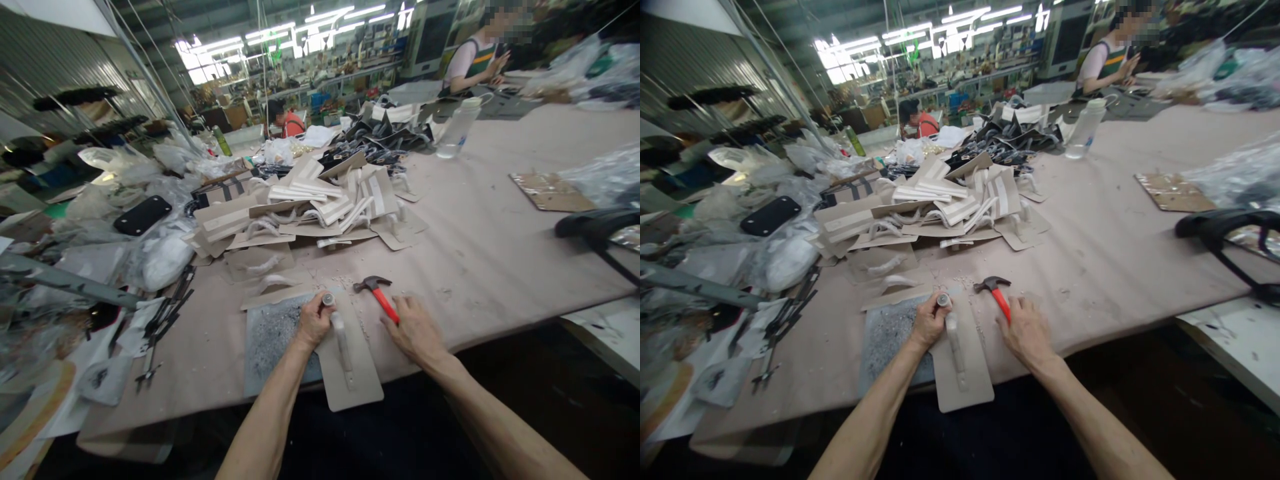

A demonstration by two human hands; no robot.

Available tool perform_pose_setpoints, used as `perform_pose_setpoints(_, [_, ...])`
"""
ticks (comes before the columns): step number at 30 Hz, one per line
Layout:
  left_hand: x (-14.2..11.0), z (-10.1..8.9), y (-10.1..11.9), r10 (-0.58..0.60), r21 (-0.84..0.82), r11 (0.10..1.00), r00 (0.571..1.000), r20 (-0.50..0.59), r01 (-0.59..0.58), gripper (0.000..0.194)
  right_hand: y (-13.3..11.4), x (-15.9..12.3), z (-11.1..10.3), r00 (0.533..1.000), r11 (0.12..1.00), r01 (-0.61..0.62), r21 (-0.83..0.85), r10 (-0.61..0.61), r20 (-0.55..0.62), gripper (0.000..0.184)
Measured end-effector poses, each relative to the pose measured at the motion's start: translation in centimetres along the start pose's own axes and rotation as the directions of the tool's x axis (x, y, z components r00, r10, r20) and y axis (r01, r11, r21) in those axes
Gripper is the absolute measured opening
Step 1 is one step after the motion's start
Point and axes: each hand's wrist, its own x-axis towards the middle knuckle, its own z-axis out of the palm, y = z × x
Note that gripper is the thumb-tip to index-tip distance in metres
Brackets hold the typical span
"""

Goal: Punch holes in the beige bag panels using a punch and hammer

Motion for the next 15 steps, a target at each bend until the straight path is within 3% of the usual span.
perform_pose_setpoints(2, [0.0, 0.1, -0.1, 0.005, 0.003, 1.000, 1.000, 0.005, -0.005, 0.011, 1.8, -0.1, 0.0, 0.987, 0.991, -0.121, 0.064, 0.113, 0.119, 0.020])
perform_pose_setpoints(4, [0.0, 0.1, -0.3, 0.007, -0.002, 1.000, 1.000, 0.005, -0.007, 0.013, 2.4, -0.1, -0.1, 0.931, 0.911, -0.289, 0.294, 0.196, 0.307, 0.008])
perform_pose_setpoints(7, [0.0, 0.1, -0.5, 0.009, -0.002, 1.000, 1.000, -0.001, -0.009, 0.012, 1.5, 0.3, -1.2, 0.822, 0.712, -0.481, 0.511, 0.164, 0.545, 0.007])
perform_pose_setpoints(9, [-0.1, 0.0, -0.4, 0.006, 0.002, 1.000, 1.000, -0.003, -0.006, 0.011, 0.1, 0.6, -2.7, 0.796, 0.666, -0.511, 0.543, 0.126, 0.593, 0.005])
perform_pose_setpoints(10, [-0.1, 0.0, -0.4, 0.006, 0.005, 1.000, 1.000, -0.003, -0.006, 0.010, -0.6, 0.6, -3.6, 0.807, 0.655, -0.500, 0.567, 0.115, 0.579, 0.008])
perform_pose_setpoints(12, [-0.1, 0.0, -0.3, 0.008, 0.012, 1.000, 1.000, -0.004, -0.008, 0.009, -2.0, 0.5, -5.4, 0.899, 0.697, -0.354, 0.623, 0.069, 0.433, 0.020])
perform_pose_setpoints(14, [-0.1, 0.1, -0.2, 0.009, 0.016, 1.000, 1.000, -0.006, -0.009, 0.010, -3.1, 0.1, -6.9, 0.990, 0.802, -0.054, 0.595, -0.036, 0.139, 0.029])
perform_pose_setpoints(15, [-0.1, 0.1, -0.3, 0.012, 0.017, 1.000, 1.000, -0.008, -0.012, 0.012, -3.5, -0.1, -7.4, 0.994, 0.848, 0.095, 0.521, -0.110, -0.002, 0.030])
